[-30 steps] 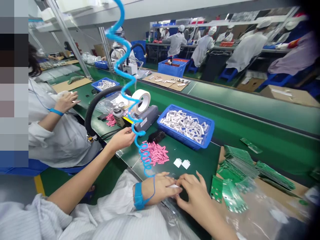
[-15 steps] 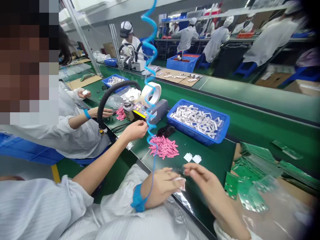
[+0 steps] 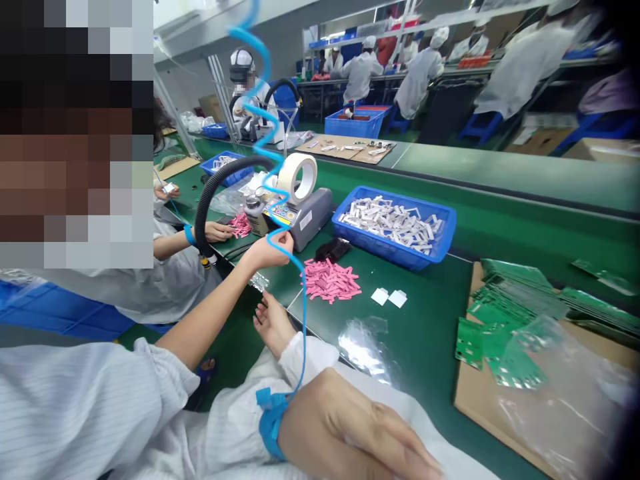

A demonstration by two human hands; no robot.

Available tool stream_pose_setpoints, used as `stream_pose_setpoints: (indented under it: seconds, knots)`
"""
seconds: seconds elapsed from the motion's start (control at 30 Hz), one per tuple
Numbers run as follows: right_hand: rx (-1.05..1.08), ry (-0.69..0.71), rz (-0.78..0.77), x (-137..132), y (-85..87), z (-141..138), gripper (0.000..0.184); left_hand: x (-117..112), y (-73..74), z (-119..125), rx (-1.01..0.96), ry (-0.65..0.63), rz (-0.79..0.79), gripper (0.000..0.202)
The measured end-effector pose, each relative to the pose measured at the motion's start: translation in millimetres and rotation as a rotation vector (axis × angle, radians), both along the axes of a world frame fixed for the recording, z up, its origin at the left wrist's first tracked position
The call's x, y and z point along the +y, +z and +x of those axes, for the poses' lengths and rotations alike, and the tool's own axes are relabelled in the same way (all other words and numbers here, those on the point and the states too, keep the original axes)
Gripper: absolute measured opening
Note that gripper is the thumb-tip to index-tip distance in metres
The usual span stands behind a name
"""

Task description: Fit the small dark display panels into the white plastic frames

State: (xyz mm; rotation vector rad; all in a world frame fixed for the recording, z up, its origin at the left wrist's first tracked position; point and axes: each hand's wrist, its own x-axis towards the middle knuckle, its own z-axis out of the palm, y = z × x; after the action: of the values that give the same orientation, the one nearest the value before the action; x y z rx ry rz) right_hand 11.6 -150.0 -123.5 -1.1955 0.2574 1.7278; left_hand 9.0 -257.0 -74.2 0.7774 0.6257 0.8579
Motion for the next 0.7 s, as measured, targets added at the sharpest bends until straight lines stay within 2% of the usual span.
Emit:
stream_pose_setpoints:
  seconds: [0.17,0.27,0.33,0.43,0.57,0.63,0.7]
  knots:
    - [-0.033,-0.086,-0.033,24,-8.6,-13,0.026,4,8.1,-8,0.043,-0.095,0.019,0.032]
    - [-0.051,-0.100,-0.057,30,-14.1,-18,0.027,5,18.4,-10,0.059,-0.123,0.016,0.028]
    - [-0.069,-0.097,-0.065,33,-18.1,-19,0.028,15,26.8,-10,0.058,-0.122,0.004,0.026]
    - [-0.114,-0.084,-0.053,39,-21.7,-21,0.026,55,38.9,-4,0.040,-0.095,-0.031,0.024]
    - [-0.211,-0.071,0.034,37,-16.4,-24,0.021,140,49.7,5,-0.005,-0.060,-0.102,0.021]
    - [-0.275,-0.072,0.124,23,-10.5,-22,0.019,176,52.8,9,-0.027,-0.055,-0.145,0.015]
    - [-0.356,-0.080,0.239,-2,-5.1,-13,0.023,197,55.9,11,-0.052,-0.054,-0.194,0.012]
